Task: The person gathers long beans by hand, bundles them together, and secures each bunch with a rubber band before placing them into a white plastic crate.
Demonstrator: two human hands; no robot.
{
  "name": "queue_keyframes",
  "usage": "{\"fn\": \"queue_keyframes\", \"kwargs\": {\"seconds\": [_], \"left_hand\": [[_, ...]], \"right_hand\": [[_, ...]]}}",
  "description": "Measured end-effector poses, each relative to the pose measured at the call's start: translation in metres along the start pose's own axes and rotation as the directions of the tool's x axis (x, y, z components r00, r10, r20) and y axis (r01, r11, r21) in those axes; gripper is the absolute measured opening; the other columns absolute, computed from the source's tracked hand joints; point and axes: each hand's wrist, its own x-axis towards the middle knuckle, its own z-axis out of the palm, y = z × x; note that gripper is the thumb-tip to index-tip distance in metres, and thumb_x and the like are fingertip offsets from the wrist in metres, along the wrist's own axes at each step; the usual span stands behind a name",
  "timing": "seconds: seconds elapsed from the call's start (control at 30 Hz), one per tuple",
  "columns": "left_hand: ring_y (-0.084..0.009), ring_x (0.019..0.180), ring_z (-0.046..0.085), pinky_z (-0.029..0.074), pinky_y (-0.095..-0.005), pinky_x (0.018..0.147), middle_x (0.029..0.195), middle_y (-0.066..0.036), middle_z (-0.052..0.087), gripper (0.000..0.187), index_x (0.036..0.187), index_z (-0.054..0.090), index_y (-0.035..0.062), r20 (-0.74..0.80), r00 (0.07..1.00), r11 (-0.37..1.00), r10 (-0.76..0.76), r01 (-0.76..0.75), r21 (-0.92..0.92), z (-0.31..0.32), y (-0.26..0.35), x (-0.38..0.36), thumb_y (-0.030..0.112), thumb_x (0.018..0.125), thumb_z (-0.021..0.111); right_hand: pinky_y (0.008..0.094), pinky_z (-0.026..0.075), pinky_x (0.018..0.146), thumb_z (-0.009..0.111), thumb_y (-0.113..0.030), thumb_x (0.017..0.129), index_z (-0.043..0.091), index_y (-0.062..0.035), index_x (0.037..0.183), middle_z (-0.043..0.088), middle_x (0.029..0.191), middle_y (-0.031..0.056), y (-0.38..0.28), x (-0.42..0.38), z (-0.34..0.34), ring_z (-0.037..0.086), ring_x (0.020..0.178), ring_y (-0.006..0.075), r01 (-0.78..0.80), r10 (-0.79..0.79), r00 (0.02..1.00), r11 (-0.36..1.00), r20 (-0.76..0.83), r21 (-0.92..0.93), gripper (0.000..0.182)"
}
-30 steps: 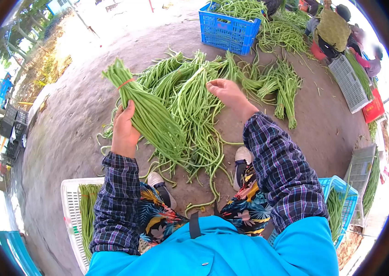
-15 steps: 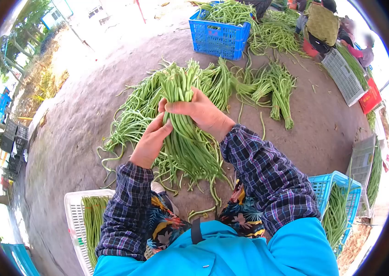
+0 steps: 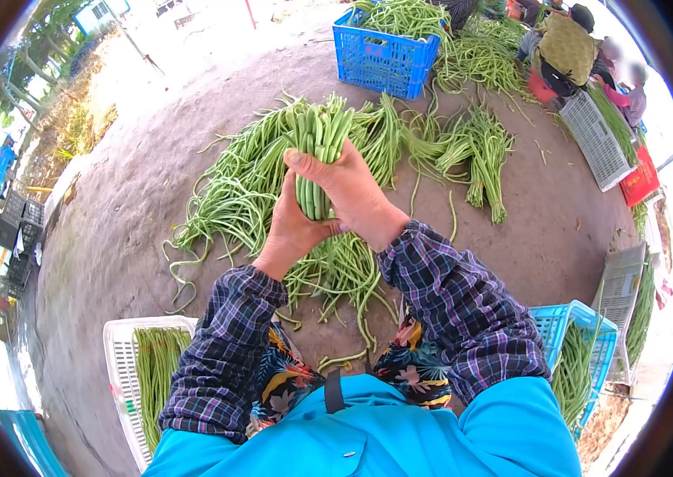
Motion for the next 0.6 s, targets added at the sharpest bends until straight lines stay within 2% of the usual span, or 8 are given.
{"fn": "queue_keyframes", "kwargs": {"seconds": [0.1, 0.17, 0.2, 0.27, 0.4, 0.47, 0.53, 0.6], "left_hand": [[-0.0266, 0.103, 0.057, 0.046, -0.0348, 0.088, 0.115, -0.015, 0.055, 0.088, 0.132, 0.034, 0.0038, -0.019, 1.0, 1.0, -0.019, 0.019, 0.01, 0.002, -0.003, 0.0, 0.016, 0.06, 0.084], [-0.0182, 0.092, 0.06, 0.049, -0.0306, 0.079, 0.102, -0.009, 0.061, 0.058, 0.118, 0.046, 0.0004, -0.018, 1.0, 0.979, 0.009, -0.013, -0.205, 0.007, -0.013, -0.001, 0.007, 0.068, 0.076], [-0.0182, 0.092, 0.06, 0.049, -0.0306, 0.079, 0.102, -0.009, 0.061, 0.058, 0.118, 0.046, 0.0004, -0.017, 1.0, 0.979, 0.008, -0.012, -0.206, 0.005, -0.008, -0.003, 0.007, 0.068, 0.076], [-0.013, 0.091, 0.058, 0.049, -0.0294, 0.078, 0.1, -0.005, 0.06, 0.048, 0.111, 0.049, -0.0001, 0.16, 0.975, 0.886, -0.156, 0.21, -0.414, -0.005, 0.001, -0.006, 0.004, 0.07, 0.074], [-0.0106, 0.088, 0.059, 0.049, -0.0278, 0.079, 0.096, -0.002, 0.062, 0.04, 0.107, 0.055, 0.0018, 0.267, 0.955, 0.883, -0.131, 0.235, -0.406, -0.002, 0.01, -0.008, 0.002, 0.071, 0.072], [-0.0114, 0.088, 0.06, 0.049, -0.0278, 0.078, 0.094, -0.002, 0.063, 0.037, 0.104, 0.057, 0.0027, 0.334, 0.926, 0.863, -0.175, 0.307, -0.402, 0.0, 0.009, -0.012, 0.003, 0.07, 0.073], [-0.0128, 0.086, 0.06, 0.049, -0.028, 0.078, 0.093, -0.003, 0.063, 0.035, 0.103, 0.057, 0.0036, 0.521, 0.841, 0.748, -0.143, 0.437, -0.5, 0.0, 0.015, -0.015, 0.003, 0.07, 0.072], [-0.0145, 0.084, 0.061, 0.049, -0.0285, 0.077, 0.092, -0.004, 0.063, 0.039, 0.103, 0.057, 0.0039, 0.537, 0.834, 0.732, -0.129, 0.446, -0.516, 0.002, 0.017, -0.013, 0.004, 0.068, 0.073]], "right_hand": [[0.0287, 0.046, 0.083, 0.066, -0.016, 0.085, 0.049, -0.0071, 0.117, 0.058, 0.103, 0.0005, -0.008, -0.004, 0.0, 0.055, 0.095, 0.0107, -0.041, 0.042, 0.999, 0.997, -0.002, 0.067, 0.037], [0.0289, 0.046, 0.085, 0.069, -0.015, 0.082, 0.044, -0.0062, 0.123, 0.057, 0.106, 0.0017, -0.008, -0.008, -0.002, 0.054, 0.099, 0.0113, 0.06, -0.048, 0.998, 0.944, 0.044, -0.323, 0.048], [0.0289, 0.046, 0.085, 0.069, -0.015, 0.082, 0.044, -0.0062, 0.123, 0.057, 0.106, 0.0017, -0.007, -0.007, -0.007, 0.054, 0.099, 0.0113, 0.058, -0.047, 0.998, 0.944, 0.042, -0.324, 0.048], [0.0289, 0.045, 0.088, 0.073, -0.014, 0.079, 0.039, -0.0049, 0.128, 0.056, 0.108, 0.0033, -0.005, -0.002, -0.018, 0.052, 0.102, 0.0123, 0.217, -0.136, 0.969, 0.863, 0.204, -0.455, 0.061], [0.0313, 0.045, 0.09, 0.075, -0.011, 0.075, 0.034, -0.0048, 0.132, 0.055, 0.111, 0.0059, 0.001, -0.008, -0.014, 0.053, 0.103, 0.0139, 0.108, -0.086, 0.993, 0.939, 0.083, -0.328, 0.07], [0.0316, 0.049, 0.082, 0.074, -0.008, 0.075, 0.033, -0.007, 0.133, 0.055, 0.11, 0.0074, -0.008, -0.009, -0.014, 0.057, 0.094, 0.0147, 0.128, -0.131, 0.991, 0.946, 0.01, -0.299, 0.072], [0.0304, 0.051, 0.074, 0.071, -0.004, 0.074, 0.032, -0.0088, 0.135, 0.055, 0.106, 0.0084, -0.02, -0.007, -0.016, 0.059, 0.083, 0.0152, 0.072, -0.07, 0.997, 0.996, 0.034, -0.059, 0.073], [0.0296, 0.052, 0.068, 0.069, -0.007, 0.076, 0.031, -0.0098, 0.137, 0.055, 0.103, 0.0091, -0.025, -0.01, -0.016, 0.06, 0.077, 0.0152, 0.118, -0.116, 0.992, 0.992, 0.041, -0.044, 0.072]]}}
